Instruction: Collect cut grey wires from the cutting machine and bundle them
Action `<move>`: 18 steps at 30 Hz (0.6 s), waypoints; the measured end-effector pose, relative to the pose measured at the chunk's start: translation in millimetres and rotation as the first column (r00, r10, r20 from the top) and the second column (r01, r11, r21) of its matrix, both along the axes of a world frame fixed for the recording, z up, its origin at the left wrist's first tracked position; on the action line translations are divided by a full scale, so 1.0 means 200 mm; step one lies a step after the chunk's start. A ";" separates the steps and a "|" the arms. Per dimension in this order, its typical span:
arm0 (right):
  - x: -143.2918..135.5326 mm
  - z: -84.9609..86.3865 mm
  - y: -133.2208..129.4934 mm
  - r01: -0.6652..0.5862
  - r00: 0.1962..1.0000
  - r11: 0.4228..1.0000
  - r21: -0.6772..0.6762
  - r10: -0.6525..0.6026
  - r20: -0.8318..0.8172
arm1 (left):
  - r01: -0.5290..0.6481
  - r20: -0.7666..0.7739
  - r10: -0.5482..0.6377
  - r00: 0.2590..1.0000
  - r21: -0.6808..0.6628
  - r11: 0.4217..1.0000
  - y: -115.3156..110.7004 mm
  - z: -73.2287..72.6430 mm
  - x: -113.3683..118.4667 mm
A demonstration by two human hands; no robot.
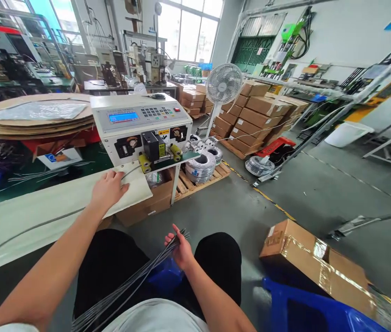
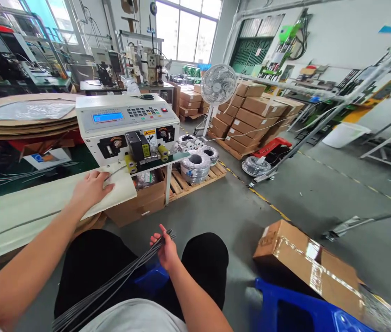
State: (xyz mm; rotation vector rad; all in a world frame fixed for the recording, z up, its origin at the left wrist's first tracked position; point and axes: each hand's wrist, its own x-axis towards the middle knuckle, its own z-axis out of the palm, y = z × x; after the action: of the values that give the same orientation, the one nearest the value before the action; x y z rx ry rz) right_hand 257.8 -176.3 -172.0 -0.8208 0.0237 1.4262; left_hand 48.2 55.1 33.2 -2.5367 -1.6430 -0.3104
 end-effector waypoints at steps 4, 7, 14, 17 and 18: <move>0.01 -0.01 -0.02 -0.035 0.999 0.999 0.008 0.035 -0.010 | 0.003 -0.011 -0.003 1.000 -0.029 1.000 0.01 -0.05 -0.07; 0.02 -0.02 -0.02 -0.037 0.999 0.999 0.020 0.038 -0.013 | -0.037 0.032 0.038 0.999 -0.034 0.999 -0.04 -0.06 -0.12; 0.00 0.02 0.00 -0.102 0.994 0.994 0.050 0.100 0.046 | -0.258 0.036 0.267 0.963 -0.163 0.952 -0.17 -0.05 -0.24; -0.01 0.06 0.00 -0.145 0.987 0.988 0.061 0.140 0.081 | -0.293 0.078 0.312 0.947 -0.187 0.938 -0.29 -0.04 -0.31; -0.02 0.07 0.00 -0.152 0.986 0.986 0.062 0.146 0.085 | -0.280 0.104 0.297 0.949 -0.155 0.948 -0.36 -0.04 -0.33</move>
State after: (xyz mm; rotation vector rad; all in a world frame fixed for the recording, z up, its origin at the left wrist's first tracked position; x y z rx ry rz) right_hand 254.0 -176.2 -157.6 -0.8362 -0.1504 1.5246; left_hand -17.2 -17.1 25.2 -2.3615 -2.1218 -0.3452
